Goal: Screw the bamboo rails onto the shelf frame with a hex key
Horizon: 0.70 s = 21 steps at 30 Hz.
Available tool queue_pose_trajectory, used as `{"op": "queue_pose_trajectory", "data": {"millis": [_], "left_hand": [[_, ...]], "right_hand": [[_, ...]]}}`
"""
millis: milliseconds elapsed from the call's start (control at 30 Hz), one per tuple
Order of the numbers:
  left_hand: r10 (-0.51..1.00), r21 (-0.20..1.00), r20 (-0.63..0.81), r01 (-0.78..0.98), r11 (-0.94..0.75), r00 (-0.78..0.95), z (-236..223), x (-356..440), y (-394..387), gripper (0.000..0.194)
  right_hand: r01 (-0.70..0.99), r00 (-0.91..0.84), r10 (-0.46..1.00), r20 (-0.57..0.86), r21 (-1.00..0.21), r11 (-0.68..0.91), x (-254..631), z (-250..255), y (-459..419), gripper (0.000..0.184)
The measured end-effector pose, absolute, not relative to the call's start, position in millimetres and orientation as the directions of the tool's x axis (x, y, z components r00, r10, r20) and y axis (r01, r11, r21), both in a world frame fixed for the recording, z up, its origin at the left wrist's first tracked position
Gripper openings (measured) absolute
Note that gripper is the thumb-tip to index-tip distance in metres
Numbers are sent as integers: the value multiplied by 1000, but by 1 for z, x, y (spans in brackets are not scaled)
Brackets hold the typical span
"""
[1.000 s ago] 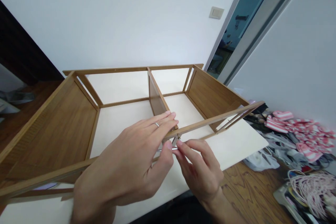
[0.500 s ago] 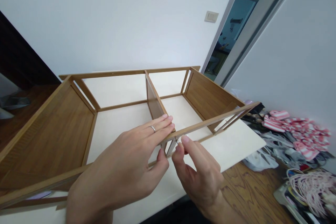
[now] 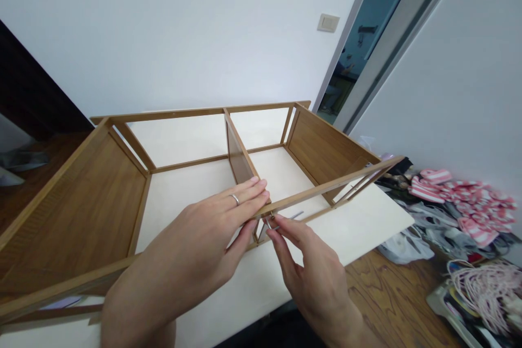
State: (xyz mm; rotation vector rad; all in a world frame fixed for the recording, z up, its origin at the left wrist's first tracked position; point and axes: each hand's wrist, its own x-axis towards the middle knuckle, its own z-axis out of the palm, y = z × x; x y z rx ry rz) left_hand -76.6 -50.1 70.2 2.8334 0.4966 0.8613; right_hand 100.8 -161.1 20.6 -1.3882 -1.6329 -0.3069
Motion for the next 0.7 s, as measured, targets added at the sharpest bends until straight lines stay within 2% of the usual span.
{"op": "queue_pose_trajectory", "data": {"millis": [67, 200, 367, 700], "left_hand": [[348, 226, 518, 267, -937, 781, 70, -77, -50, 39], [354, 230, 510, 273, -934, 784, 70, -76, -51, 39], [366, 238, 506, 282, -930, 781, 70, -77, -51, 39], [361, 246, 518, 269, -931, 776, 72, -76, -52, 39]], "right_hand": [[870, 50, 658, 752, -356, 341, 103, 24, -164, 8], [829, -2, 693, 721, -386, 404, 106, 33, -175, 14], [827, 69, 677, 732, -422, 372, 103, 33, -177, 17], [845, 7, 664, 748, -360, 397, 104, 30, -166, 21]]}}
